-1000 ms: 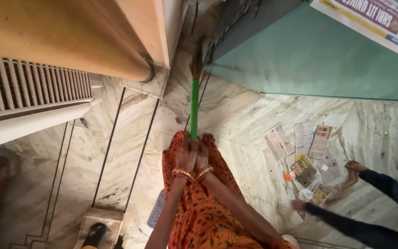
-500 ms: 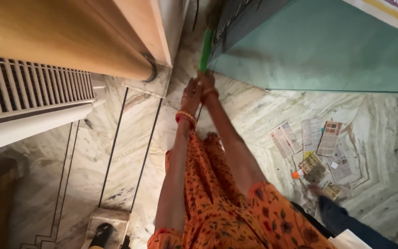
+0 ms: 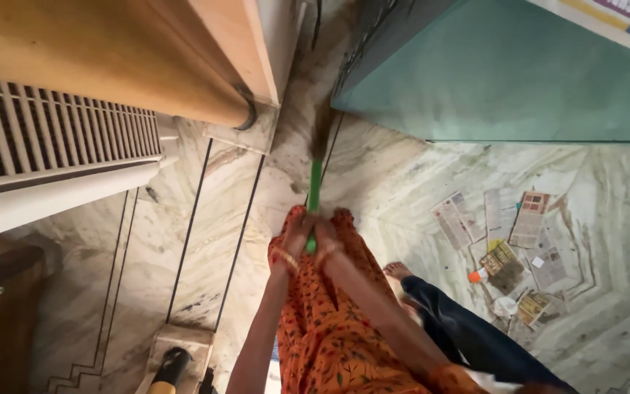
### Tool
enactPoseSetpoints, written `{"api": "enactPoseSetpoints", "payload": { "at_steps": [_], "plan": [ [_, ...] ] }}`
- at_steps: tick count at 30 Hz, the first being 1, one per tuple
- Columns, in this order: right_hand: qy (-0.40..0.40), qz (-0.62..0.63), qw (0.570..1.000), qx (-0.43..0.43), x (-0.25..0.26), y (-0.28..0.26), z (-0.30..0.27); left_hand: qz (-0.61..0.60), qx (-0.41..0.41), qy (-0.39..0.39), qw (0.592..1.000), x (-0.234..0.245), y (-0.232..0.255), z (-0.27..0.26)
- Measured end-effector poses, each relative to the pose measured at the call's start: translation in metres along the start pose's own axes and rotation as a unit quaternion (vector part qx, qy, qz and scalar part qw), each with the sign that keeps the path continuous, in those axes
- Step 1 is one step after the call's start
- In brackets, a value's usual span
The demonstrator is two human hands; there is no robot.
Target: The person sweeps the floor with a broom in a bedroom and then moves into the kitchen to continue sweeping. They briefly move an air cooler to reach the area underneath it and sweep around a gas cylinder and stove.
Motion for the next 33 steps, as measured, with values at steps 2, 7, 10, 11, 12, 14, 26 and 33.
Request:
{"api": "enactPoseSetpoints", "payload": {
  "at_steps": [2, 7, 10, 11, 12, 14, 26, 33],
  "plan": [
    [-0.084, -0.217, 0.972, 0.021, 0.034, 0.015, -0.147, -0.060, 0.010, -0.027, 0.998, -0.006, -0.003, -0.022],
    [-0.105, -0.203, 0.969, -0.096, 0.098, -0.033, -0.230, -0.003, -0.002, 0.024, 1.000, 0.001, -0.015, -0.064],
    [-0.043, -0.001, 0.989, -0.143, 0.111, -0.043, -0.227, -0.031, -0.103, 0.026, 0.994, 0.012, -0.020, -0.033],
    [-0.024, 0.063, 0.989, -0.131, 0.119, -0.044, -0.230, -0.071, -0.148, 0.013, 0.986, 0.015, -0.017, -0.013],
    [-0.019, 0.021, 0.986, -0.163, 0.124, -0.039, -0.237, -0.051, -0.136, 0.023, 0.989, 0.021, -0.020, 0.008],
    [-0.008, -0.063, 0.972, -0.228, 0.132, -0.029, -0.248, -0.013, -0.111, 0.043, 0.993, 0.028, -0.018, 0.049],
    [-0.211, -0.144, 0.967, -0.023, 0.074, -0.127, -0.303, 0.095, 0.050, -0.021, 0.994, -0.008, -0.048, 0.046],
    [-0.268, 0.037, 0.957, 0.102, -0.036, -0.160, -0.072, 0.165, -0.059, 0.088, 0.981, 0.013, -0.073, -0.039]
  ]
}}
Point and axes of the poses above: each hand's wrist, its own z-axis towards the middle knuckle, its own x-axis out of the back of the hand, y = z × x, the point moved 6 cm from there along z, towards the middle knuckle, and after that the axes turned 4 degrees about -y, right-handed, at the moved point
